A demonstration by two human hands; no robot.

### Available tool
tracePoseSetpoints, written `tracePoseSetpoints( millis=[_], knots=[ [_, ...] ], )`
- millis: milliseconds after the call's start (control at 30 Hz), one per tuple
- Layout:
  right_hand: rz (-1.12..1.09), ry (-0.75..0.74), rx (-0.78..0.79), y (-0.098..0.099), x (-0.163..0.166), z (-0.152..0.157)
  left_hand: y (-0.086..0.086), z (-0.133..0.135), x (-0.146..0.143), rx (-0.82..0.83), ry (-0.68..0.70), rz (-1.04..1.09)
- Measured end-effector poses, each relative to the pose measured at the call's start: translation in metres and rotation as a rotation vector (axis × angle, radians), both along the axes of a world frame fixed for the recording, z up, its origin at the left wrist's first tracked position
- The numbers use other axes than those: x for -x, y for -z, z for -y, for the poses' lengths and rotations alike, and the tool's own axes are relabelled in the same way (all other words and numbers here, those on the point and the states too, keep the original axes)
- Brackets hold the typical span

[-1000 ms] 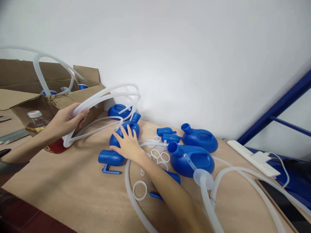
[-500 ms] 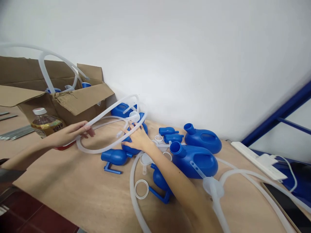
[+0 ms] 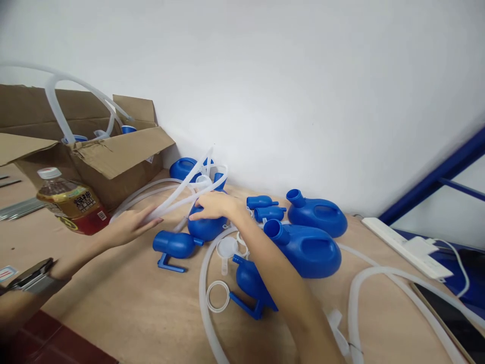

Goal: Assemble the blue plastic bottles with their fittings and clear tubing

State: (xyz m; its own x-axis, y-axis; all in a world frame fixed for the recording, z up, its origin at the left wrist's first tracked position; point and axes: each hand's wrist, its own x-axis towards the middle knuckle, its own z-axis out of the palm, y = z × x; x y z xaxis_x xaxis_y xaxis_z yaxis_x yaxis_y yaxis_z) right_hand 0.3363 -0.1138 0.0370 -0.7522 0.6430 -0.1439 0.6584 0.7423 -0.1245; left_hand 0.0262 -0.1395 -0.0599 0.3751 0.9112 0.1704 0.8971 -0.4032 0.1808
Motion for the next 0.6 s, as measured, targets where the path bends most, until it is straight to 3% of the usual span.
tracePoseSetpoints(
  millis=[100,233,300,433,600],
  knots=[
    [-0.024,-0.055,-0.021,0.017,0.016,0.015,-0.006,-0.014,0.007,0.002,0.054,0.055],
    [-0.003,-0.059,-0.280,0.061,0.038,0.029,-0.017,-0.025,0.008,0.072,0.117,0.170],
    [0.027,-0.078,-0.327,0.072,0.036,0.029,-0.018,-0.027,0.004,0.077,0.121,0.169],
    [0.079,-0.102,-0.319,0.070,0.014,0.025,-0.006,-0.025,-0.006,0.032,0.076,0.109],
    [0.147,-0.067,-0.325,0.071,-0.008,0.027,0.008,-0.022,-0.011,-0.065,-0.091,0.169]
  ],
)
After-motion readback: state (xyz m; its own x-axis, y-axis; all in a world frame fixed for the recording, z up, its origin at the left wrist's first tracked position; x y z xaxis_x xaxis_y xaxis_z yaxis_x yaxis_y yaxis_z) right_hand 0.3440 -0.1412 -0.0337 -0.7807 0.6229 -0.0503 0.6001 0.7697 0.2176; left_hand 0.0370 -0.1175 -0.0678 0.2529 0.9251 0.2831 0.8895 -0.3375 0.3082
